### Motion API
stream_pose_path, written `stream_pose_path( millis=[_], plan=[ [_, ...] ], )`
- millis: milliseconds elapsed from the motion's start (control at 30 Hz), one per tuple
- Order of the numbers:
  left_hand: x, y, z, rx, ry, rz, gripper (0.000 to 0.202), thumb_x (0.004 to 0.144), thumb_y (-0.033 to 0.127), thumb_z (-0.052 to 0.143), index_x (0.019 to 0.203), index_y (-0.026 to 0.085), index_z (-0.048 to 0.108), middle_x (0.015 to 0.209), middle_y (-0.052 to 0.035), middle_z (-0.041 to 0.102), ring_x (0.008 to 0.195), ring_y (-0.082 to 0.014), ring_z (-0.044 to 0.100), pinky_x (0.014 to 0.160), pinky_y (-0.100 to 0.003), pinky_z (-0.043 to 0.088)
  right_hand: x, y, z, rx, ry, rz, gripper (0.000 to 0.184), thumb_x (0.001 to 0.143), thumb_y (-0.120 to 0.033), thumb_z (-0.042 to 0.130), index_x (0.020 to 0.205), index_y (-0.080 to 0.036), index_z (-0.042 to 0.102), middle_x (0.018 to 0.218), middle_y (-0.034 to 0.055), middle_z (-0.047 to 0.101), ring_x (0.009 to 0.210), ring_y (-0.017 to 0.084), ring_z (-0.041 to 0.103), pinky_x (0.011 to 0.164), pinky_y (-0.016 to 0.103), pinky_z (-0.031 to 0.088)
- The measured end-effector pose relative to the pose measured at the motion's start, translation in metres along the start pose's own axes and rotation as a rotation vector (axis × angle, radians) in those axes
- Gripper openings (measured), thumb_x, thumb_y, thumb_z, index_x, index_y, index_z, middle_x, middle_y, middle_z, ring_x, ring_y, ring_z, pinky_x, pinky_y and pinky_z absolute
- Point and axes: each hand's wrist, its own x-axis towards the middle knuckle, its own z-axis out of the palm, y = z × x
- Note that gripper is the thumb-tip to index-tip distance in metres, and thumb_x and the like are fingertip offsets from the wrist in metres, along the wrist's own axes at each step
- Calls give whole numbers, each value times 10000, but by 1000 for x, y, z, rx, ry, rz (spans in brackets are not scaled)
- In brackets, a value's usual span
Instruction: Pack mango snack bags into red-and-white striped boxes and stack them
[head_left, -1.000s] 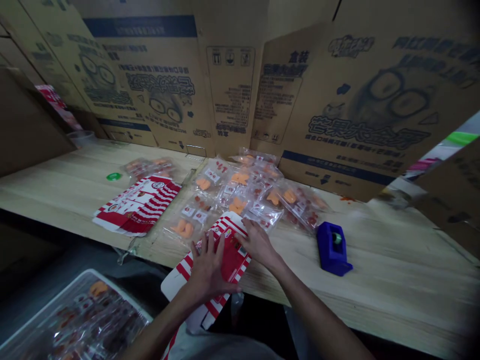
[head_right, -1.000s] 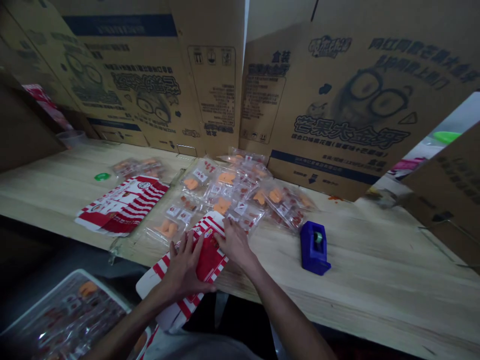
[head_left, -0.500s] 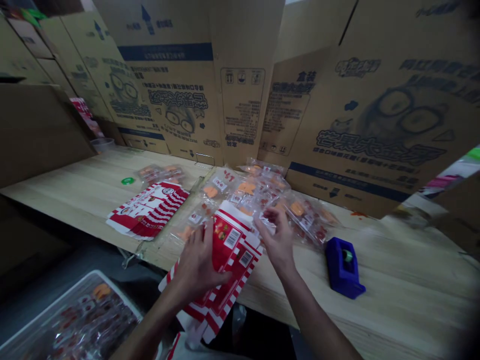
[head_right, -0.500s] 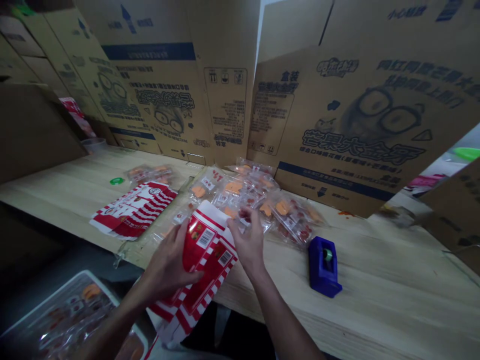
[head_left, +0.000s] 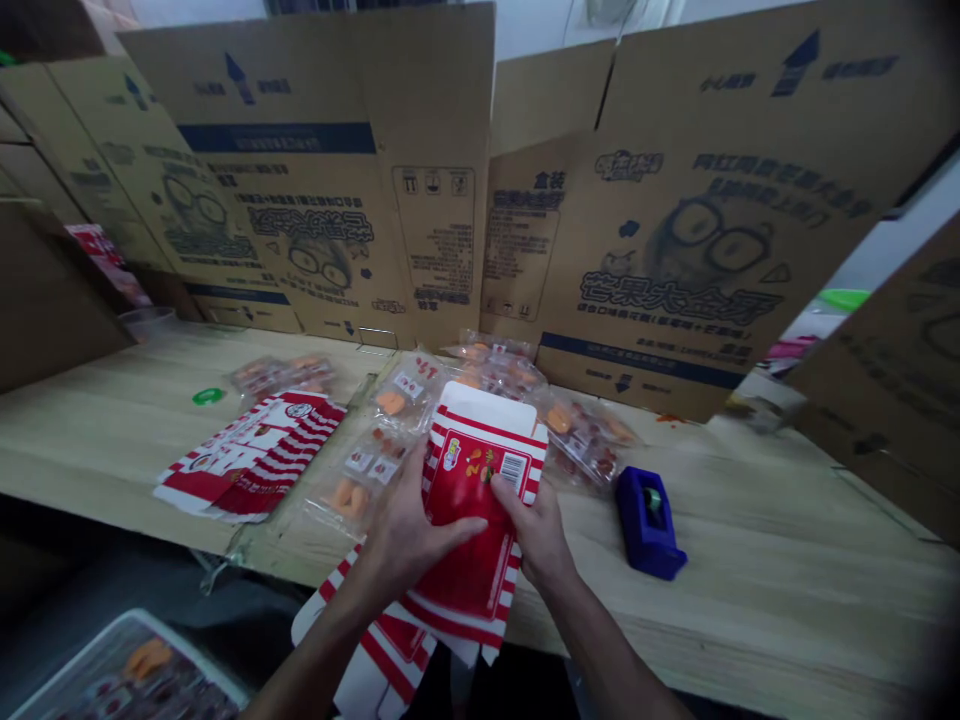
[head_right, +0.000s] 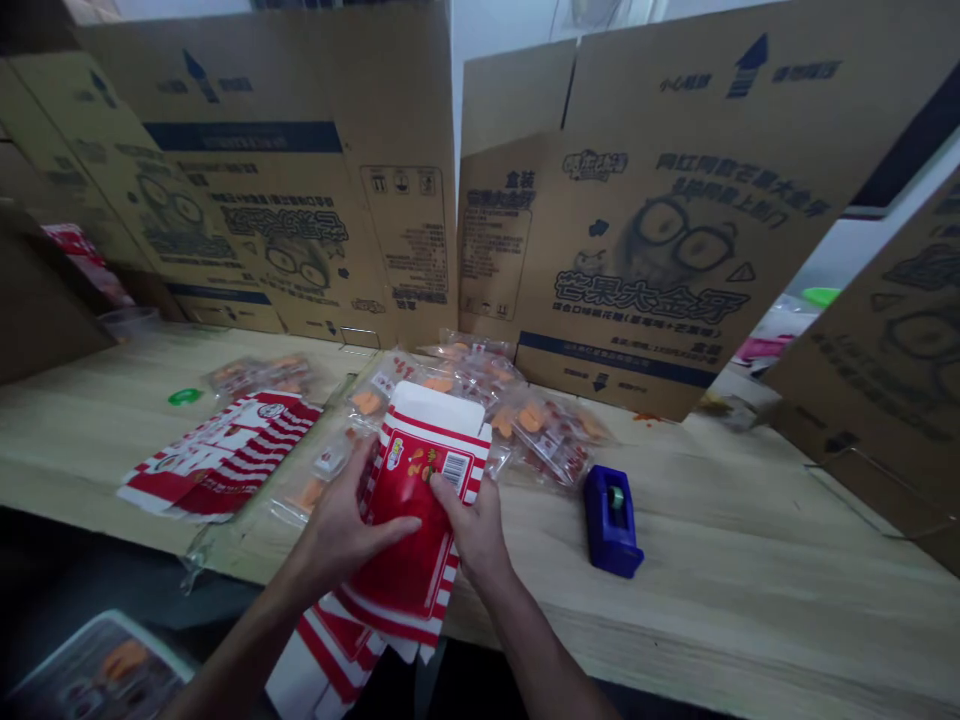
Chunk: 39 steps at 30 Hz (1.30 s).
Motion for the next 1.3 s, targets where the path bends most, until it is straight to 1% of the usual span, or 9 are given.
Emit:
stream_pose_path(
  millis=[100,267,433,600,800,933,1067,1167,1300],
  plan=[
    [-3,9,15,-106,-34,-8,1032,518,386,842,1401,182,347,1375,-138,515,1249,-330,497,1053,-468,408,-5,-4,1,15,9,-31,390,719,-422,753,1010,-182,652,968,69,735,893,258,693,812,394,561],
    [-1,15,21,-496,-130,-104,632,606,301,809,1175,160,575,1103,-106,698,981,-282,667,872,-401,540,-7,-8,-1,-38,66,-63,494,662,-386,799,1064,-189,592,960,64,729,848,240,691,787,375,561],
    [6,3,12,-868,-91,-284,451,617,289,818,1007,127,660,922,-93,751,792,-256,714,741,-369,573,-12,-12,-15,60,-80,47,461,683,-453,754,1060,-213,643,1038,76,718,939,276,676,827,412,541],
    [7,-7,13,-944,-63,-311,385,638,312,800,957,127,691,877,-86,757,773,-258,717,735,-386,571,-18,-12,-28,160,-352,183,500,704,-484,721,1119,-213,658,1132,104,688,1037,291,646,912,446,490],
    [7,-6,16,-887,-41,-264,338,667,306,781,944,132,694,881,-72,755,823,-253,708,774,-374,558,-17,-19,-32,122,-437,230,469,717,-400,741,1130,-194,658,1077,101,707,944,250,679,899,412,491],
    [7,-4,13,-924,-71,-282,369,661,333,782,962,138,695,913,-76,752,840,-259,703,736,-359,559,-12,-10,-35,127,-376,275,443,653,-406,796,1006,-156,704,963,103,736,833,230,700,809,362,528],
    [2,-13,15,-965,-132,-323,345,716,364,745,988,157,693,862,-52,748,744,-210,701,686,-311,548,-8,0,-39,169,-169,260,341,651,-359,808,912,-156,722,841,74,749,705,200,699,679,311,553],
    [-7,-25,24,-895,-238,-364,298,763,391,706,928,143,702,722,-35,728,608,-170,665,592,-264,517,-7,4,-43,158,-74,207,295,680,-384,791,874,-171,727,807,57,748,689,205,697,680,326,559],
    [-20,-35,35,-905,-252,-335,264,798,392,674,893,148,702,712,-28,715,594,-159,641,593,-261,503,-7,4,-52,99,-60,178,281,771,-432,711,887,-177,729,813,60,748,715,210,700,692,333,556]
  ],
)
